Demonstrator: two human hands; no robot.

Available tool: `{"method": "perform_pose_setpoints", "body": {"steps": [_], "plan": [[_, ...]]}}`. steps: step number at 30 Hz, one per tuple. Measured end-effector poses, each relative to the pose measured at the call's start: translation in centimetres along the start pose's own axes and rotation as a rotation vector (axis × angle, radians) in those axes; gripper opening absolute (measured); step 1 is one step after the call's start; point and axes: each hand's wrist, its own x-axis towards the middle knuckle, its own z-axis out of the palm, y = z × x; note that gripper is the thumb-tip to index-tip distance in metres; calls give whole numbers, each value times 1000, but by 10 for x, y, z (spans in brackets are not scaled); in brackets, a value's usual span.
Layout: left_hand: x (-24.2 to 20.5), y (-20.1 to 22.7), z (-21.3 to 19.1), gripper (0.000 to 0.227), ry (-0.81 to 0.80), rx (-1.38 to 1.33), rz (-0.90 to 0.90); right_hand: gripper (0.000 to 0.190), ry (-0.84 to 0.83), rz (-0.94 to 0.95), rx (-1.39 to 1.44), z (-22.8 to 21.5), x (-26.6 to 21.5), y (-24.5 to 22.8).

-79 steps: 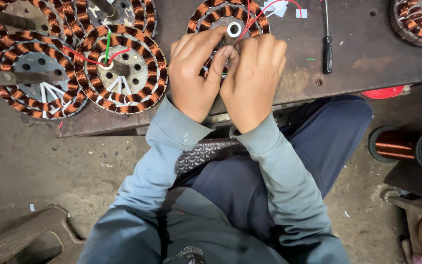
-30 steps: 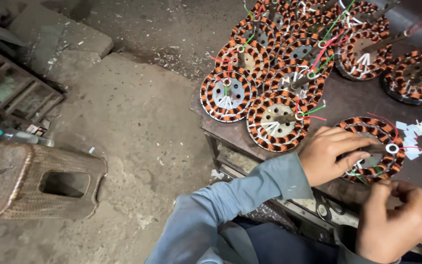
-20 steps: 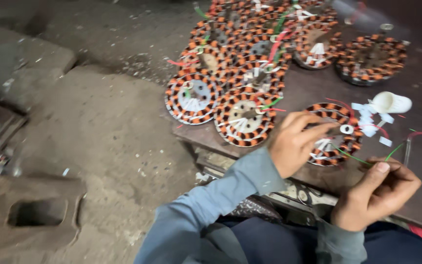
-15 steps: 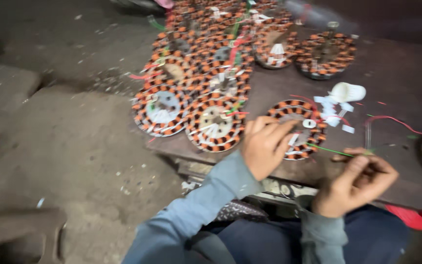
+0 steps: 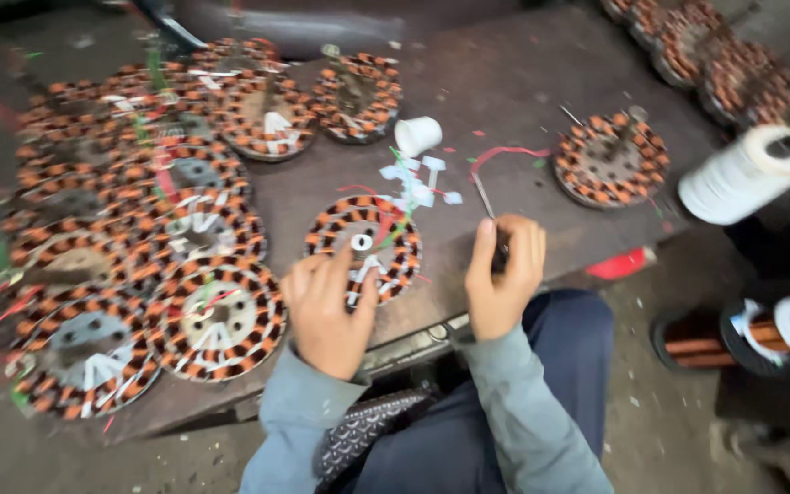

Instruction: The person sits at a workbench and assembles motor stators by cutting wires with shears, inserting white insulating spacers, and tying green and red wires to the copper windings. The person handles multiple stator units, trims excess wire, and secures connections by hand.

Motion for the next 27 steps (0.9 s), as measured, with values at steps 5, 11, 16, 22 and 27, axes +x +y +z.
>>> {"method": "perform_pose_setpoints", "body": {"steps": [5,11,16,22,27], "plan": [[3,2,-7,36,-69,-49,-20,10,56,15,-191,-18,25,35],[1,0,-6,34,-79,-47,-32,10,-55,-49,-238,-16,30,50],[-7,-5,-2,34,-93,48,-31,12,-123,-139,-205,-8,29,26],[-19,-20,3,30,-124,50,-50,9,-394,-262,157,2,-1,-28],[-24,-35,7,33,-125,20,10,31,-419,-167,146,13,-16,-50]]}}
